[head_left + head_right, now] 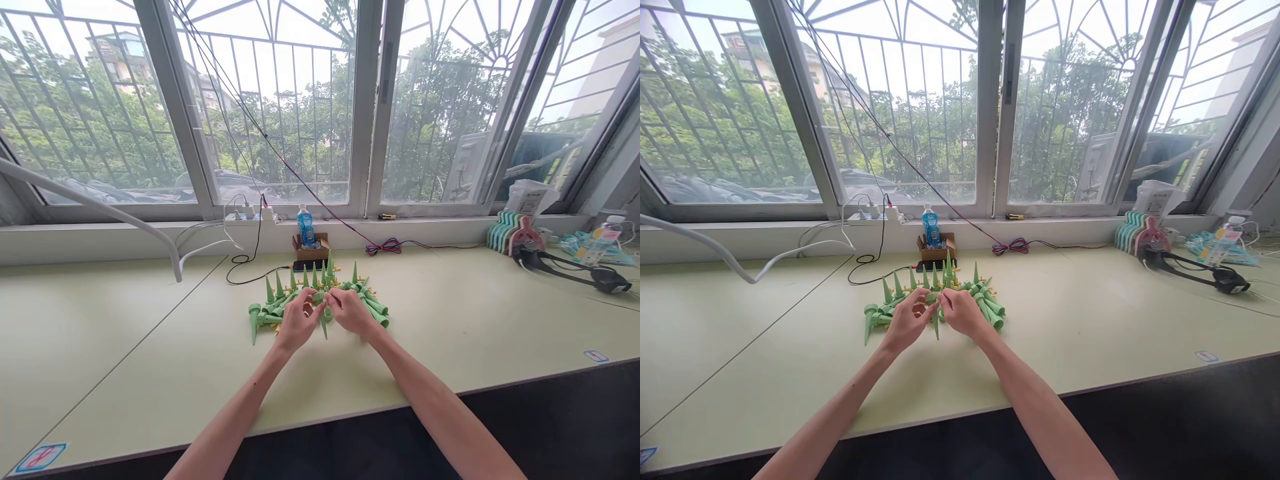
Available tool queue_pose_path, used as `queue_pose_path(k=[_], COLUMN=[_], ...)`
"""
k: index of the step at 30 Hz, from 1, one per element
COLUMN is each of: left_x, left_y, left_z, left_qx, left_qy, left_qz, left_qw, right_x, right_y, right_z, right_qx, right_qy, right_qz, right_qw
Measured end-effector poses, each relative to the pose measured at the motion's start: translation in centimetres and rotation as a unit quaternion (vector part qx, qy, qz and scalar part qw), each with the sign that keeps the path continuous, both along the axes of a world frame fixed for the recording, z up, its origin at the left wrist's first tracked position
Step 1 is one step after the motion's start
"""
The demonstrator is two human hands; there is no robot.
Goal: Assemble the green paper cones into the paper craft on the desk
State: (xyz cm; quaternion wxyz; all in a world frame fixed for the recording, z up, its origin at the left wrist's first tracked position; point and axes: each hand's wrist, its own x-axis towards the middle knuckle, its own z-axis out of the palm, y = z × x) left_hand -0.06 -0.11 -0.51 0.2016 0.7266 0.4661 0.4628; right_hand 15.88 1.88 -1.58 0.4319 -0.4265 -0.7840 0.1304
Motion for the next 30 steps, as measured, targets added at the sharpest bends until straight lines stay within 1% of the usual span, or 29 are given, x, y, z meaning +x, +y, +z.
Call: queue_pose_path(k=[13,30], left_x=[-0.15,-0.14], left_y=[0.24,0.24], left_z=[-0.33,-0.31], left_qx=[-0.002,0.014], left_qy=[0.006,0.011], left_qz=[-0.011,-0.004], left_qw=[1.0,1.0], right_x=[-0.05,-0.06], right_y=[-0.07,-0.09], right_z=[0.09,0.22], right_qx=[-0.003,0.004], right_qy=[-0.004,-0.005], right_qz=[0.004,0.004], right_qw=[1.0,1.0])
